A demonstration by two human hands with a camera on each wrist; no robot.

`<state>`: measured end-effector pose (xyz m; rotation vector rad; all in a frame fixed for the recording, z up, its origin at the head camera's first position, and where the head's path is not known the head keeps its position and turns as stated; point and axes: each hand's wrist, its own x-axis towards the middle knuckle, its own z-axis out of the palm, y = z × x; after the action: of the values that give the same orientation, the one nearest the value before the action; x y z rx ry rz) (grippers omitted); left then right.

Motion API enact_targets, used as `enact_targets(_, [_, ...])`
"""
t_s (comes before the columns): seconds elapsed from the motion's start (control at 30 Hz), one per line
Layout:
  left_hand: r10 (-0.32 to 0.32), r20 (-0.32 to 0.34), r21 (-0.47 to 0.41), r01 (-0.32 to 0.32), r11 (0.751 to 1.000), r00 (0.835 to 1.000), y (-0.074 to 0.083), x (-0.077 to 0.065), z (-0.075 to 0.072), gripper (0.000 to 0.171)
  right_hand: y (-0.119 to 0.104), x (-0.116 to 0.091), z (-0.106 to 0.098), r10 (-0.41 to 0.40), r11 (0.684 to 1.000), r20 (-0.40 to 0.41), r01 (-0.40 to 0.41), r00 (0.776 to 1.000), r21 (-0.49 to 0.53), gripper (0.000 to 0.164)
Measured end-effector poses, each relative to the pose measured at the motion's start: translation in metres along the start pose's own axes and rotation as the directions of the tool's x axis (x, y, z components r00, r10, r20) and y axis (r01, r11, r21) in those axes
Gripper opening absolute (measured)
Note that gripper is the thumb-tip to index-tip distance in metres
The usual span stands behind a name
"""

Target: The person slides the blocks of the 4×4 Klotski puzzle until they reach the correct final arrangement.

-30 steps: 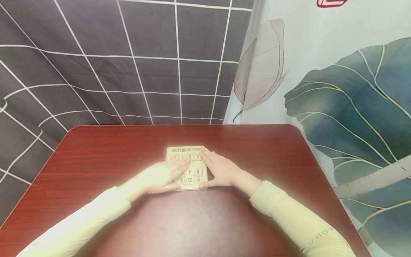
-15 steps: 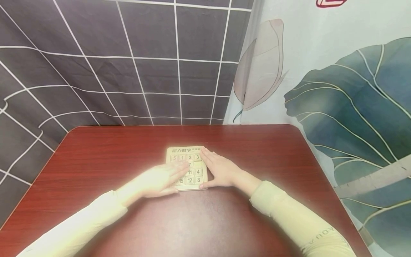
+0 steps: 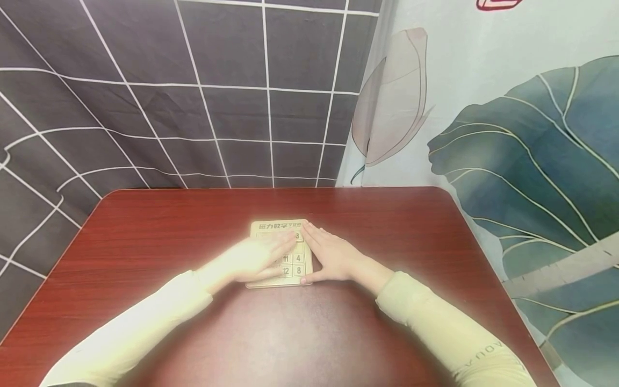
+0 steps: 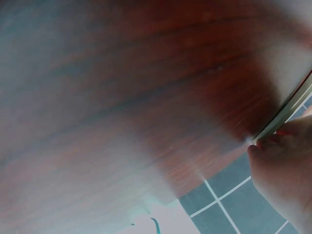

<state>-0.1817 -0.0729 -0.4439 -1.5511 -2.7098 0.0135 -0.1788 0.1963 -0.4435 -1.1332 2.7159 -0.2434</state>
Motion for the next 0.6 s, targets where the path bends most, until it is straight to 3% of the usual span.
enact_targets(0.2, [-0.013, 0.005, -0.017, 0.013, 1.0, 1.0, -0.003, 0.01, -0.005, 0.075, -0.001, 0.0, -0.001, -0.003, 1.0, 0.004, 0.003, 1.0, -0.007, 0.118])
enact_targets(0.6, [-0.023, 0.062, -0.033, 0.026, 0.999, 0.998, 0.001, 0.013, -0.003, 0.073, 0.0, -0.001, 0.0, -0.006, 1.0, -0.006, 0.006, 1.0, -0.001, 0.118])
